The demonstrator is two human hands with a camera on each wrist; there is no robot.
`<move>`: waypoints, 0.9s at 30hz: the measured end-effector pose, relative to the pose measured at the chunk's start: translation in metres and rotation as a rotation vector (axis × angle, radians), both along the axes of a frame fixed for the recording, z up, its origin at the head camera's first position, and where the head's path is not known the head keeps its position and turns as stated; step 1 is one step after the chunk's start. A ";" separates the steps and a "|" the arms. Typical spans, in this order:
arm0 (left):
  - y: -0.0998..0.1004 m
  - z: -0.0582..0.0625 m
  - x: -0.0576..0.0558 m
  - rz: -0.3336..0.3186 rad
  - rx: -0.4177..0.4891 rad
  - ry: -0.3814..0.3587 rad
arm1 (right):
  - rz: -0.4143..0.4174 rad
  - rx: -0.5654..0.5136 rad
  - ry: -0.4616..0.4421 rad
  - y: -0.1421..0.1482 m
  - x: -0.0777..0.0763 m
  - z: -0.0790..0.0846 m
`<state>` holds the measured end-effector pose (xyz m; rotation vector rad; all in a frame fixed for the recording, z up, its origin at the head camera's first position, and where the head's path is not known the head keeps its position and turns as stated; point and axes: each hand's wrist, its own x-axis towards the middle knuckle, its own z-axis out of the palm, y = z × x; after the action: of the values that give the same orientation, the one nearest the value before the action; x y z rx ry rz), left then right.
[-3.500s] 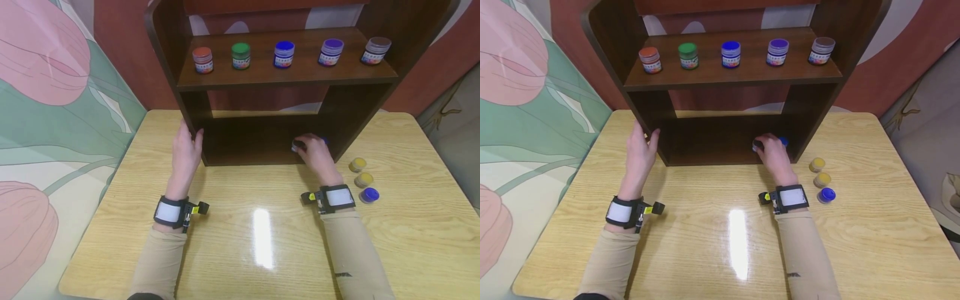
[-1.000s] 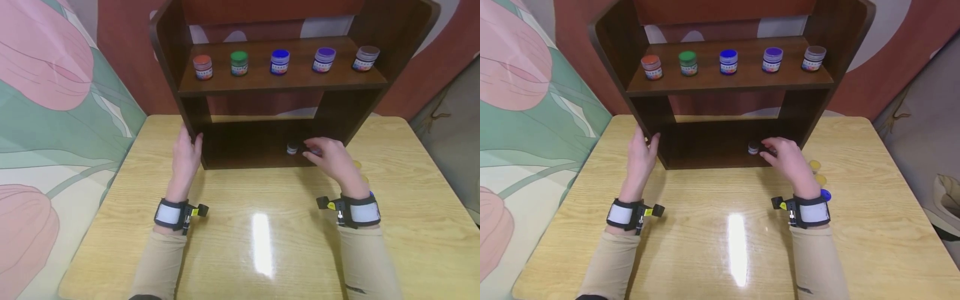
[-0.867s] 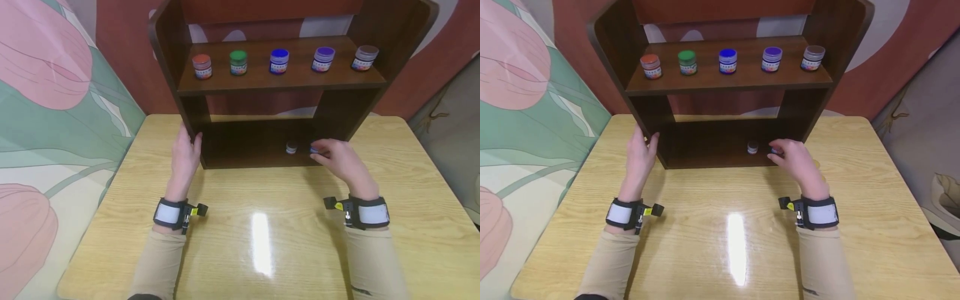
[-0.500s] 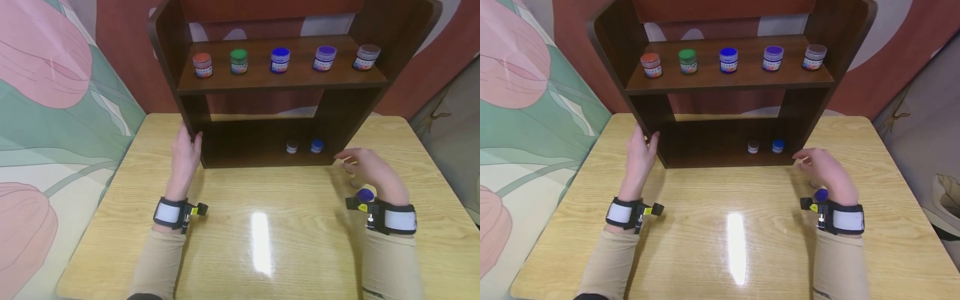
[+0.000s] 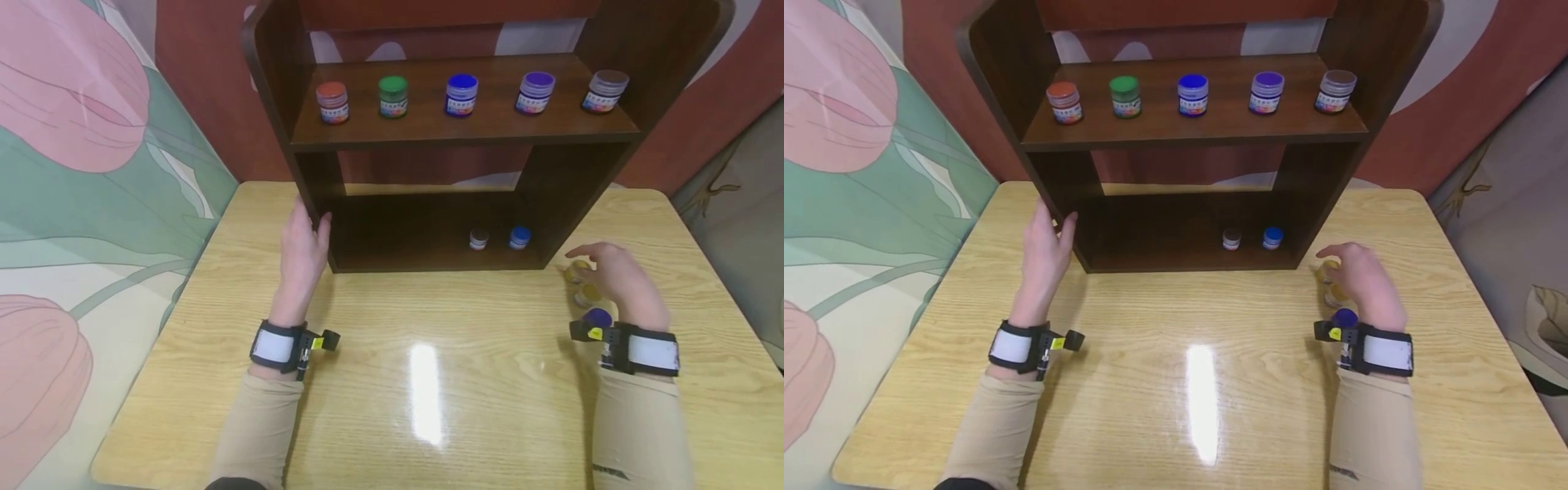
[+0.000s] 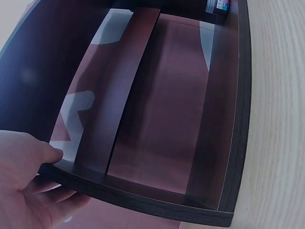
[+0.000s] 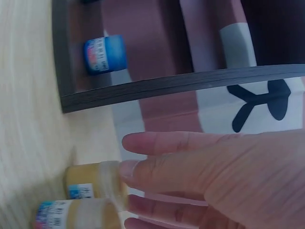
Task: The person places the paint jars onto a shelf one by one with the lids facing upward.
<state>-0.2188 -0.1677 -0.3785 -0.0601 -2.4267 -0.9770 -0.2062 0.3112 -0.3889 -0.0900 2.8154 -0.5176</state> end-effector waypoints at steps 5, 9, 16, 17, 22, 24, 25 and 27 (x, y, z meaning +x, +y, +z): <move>0.000 0.001 0.000 -0.003 0.004 -0.004 | -0.007 -0.009 -0.014 0.001 -0.003 -0.008; 0.000 0.001 0.000 0.003 0.005 -0.011 | -0.008 -0.014 0.005 0.001 -0.005 -0.011; 0.000 0.001 0.000 0.014 0.000 -0.024 | -0.029 -0.020 -0.022 0.002 -0.004 -0.013; 0.000 0.001 0.000 0.014 -0.003 -0.025 | -0.027 -0.021 -0.017 0.002 -0.004 -0.013; 0.000 0.001 -0.001 0.013 -0.011 -0.024 | -0.031 -0.016 -0.009 0.002 -0.002 -0.010; 0.000 0.000 -0.001 0.013 -0.009 -0.025 | -0.033 -0.014 -0.013 0.001 -0.002 -0.008; 0.000 0.000 -0.001 0.013 -0.007 -0.029 | -0.033 -0.014 -0.016 0.001 -0.001 -0.006; 0.000 0.000 -0.001 0.013 -0.006 -0.034 | -0.029 -0.013 -0.024 -0.002 0.000 -0.002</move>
<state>-0.2197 -0.1673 -0.3781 -0.0296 -2.4581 -0.9717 -0.2064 0.3096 -0.3913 -0.0452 2.7937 -0.5398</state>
